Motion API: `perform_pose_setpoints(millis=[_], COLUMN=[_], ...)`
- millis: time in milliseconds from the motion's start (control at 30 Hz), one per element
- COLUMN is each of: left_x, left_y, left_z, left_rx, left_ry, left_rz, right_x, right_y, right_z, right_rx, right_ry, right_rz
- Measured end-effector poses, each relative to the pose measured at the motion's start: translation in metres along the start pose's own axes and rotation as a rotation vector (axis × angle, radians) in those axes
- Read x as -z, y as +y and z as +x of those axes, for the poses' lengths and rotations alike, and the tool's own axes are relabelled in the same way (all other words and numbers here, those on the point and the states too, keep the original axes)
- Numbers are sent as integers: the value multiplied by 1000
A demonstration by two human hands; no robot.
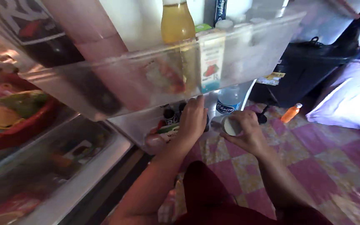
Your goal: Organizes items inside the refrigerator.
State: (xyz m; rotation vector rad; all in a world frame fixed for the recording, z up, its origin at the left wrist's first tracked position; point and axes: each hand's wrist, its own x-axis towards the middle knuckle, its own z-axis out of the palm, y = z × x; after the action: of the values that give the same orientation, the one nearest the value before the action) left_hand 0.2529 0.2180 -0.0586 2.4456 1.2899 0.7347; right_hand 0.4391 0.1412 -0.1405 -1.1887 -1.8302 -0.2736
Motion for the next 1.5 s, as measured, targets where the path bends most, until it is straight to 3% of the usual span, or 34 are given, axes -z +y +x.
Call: perform_pose_setpoints(millis=[367,533,667,800,867,967,1033,1133,1200,1500], left_x=[-26,-54,-93,-87,-87,-86,-87,-89,-85,-89], left_y=[-7,-32,-31,-23,-26,-30,-31,-34,-33,-31], left_z=[40,-7,-42,-34,-32,-34,-38,-37,-37,-24], left_rx=[-9,-395,-442,-296,-267,-280,-348,-456,-477,-488], left_ry=[175,432,338,108,148,310,420,549,586,551], left_rz=[290,125,-18,-159,-262,-351,-349,-331,-321,-277], right_x=[-43,-46,-39,-23,-8,21,26,8,-14,-25], right_y=[10,15,8,-1,7,20,25,26,31,47], right_z=[33,26,22,27,31,48,61,74,76,74], right_rx=[-114,-116,-130,-221,-149,-49,-124,-385,-457,-341], right_ry=[-112,-35,-144,-323,-361,-118,70,-54,-69,15], right_rz=[-18,-11,-9,175,265,219,29,-99,-78,-62])
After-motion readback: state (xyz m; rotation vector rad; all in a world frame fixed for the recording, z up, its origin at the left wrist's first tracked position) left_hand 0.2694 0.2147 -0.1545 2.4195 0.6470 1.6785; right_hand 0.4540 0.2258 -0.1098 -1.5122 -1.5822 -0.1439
